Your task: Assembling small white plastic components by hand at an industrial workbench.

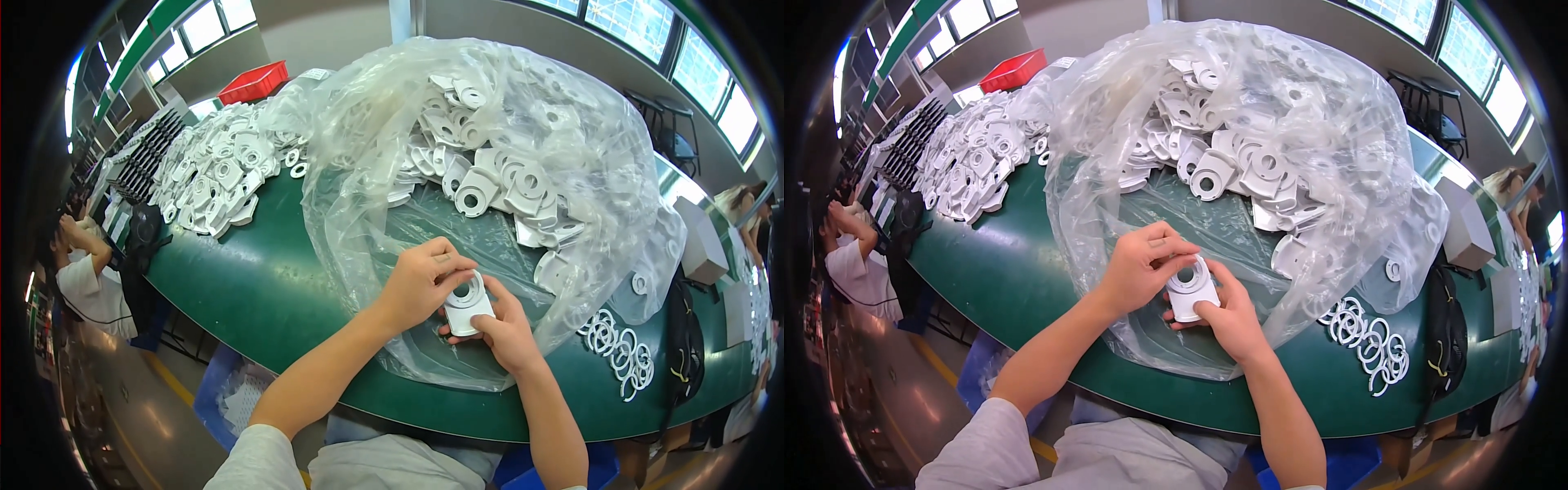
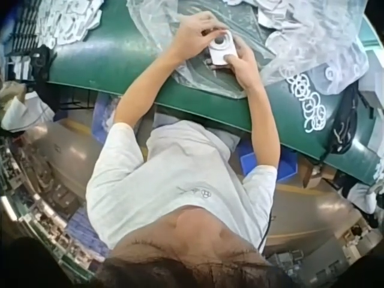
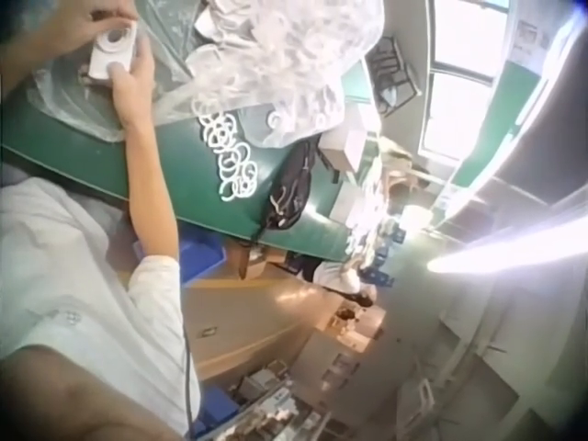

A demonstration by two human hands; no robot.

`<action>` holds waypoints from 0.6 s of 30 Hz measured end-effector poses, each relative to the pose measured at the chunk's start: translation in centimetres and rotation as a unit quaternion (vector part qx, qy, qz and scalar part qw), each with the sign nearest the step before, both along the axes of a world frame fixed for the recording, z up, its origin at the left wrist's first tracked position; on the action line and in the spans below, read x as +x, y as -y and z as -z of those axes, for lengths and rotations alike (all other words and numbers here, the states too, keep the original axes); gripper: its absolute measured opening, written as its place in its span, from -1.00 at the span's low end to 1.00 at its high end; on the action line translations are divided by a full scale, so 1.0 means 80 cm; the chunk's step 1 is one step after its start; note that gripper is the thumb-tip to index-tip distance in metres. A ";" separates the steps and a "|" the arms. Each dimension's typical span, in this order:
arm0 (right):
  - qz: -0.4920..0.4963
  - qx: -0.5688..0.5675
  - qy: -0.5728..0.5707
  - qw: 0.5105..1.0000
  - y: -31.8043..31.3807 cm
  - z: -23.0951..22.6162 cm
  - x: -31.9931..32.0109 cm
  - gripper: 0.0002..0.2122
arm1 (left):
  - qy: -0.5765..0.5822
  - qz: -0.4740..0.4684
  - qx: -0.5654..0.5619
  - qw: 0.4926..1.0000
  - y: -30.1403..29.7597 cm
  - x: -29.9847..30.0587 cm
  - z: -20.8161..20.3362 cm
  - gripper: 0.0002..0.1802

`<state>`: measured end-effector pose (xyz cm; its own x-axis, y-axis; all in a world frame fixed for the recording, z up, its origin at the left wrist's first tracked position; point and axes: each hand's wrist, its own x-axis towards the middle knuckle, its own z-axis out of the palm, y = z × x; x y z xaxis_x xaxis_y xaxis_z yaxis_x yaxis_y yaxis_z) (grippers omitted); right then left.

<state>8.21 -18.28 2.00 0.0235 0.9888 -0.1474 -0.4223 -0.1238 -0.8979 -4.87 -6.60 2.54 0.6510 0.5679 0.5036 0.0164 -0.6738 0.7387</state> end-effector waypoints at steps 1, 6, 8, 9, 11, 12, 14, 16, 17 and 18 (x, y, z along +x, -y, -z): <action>-0.002 0.009 0.002 1.000 0.000 0.001 0.000 -0.44 | 0.000 0.000 0.000 1.000 0.001 0.000 0.001 -0.81; 0.023 0.007 0.019 1.000 0.000 0.003 -0.004 -0.55 | 0.021 0.003 0.072 0.997 -0.001 0.001 0.005 -0.77; 0.033 0.011 0.044 0.998 0.000 0.002 -0.005 -0.58 | 0.021 0.002 0.079 0.997 0.001 0.002 0.003 -0.77; 0.033 0.017 0.048 0.998 0.001 0.001 -0.005 -0.60 | 0.021 0.001 0.086 0.996 0.001 0.002 0.002 -0.77; 0.034 0.022 0.051 0.998 0.001 0.002 -0.005 -0.61 | 0.015 0.004 0.050 0.999 0.003 0.001 0.000 -0.79; 0.032 0.023 0.045 0.998 0.000 0.003 -0.005 -0.61 | 0.008 0.007 0.014 1.000 0.003 0.000 0.000 -0.80; 0.030 0.025 0.040 0.998 0.000 0.004 -0.004 -0.62 | 0.008 0.006 0.006 1.000 0.002 -0.001 0.000 -0.81; 0.031 0.038 0.032 0.998 0.000 0.004 -0.002 -0.62 | 0.008 0.005 -0.002 1.000 0.001 -0.001 -0.001 -0.82; 0.031 0.038 0.032 0.998 0.000 0.004 -0.001 -0.62 | 0.010 0.004 -0.007 1.000 0.001 -0.001 -0.001 -0.83; 0.036 0.043 0.034 0.998 0.000 0.004 -0.001 -0.62 | 0.011 0.003 -0.012 1.000 0.001 -0.001 -0.002 -0.83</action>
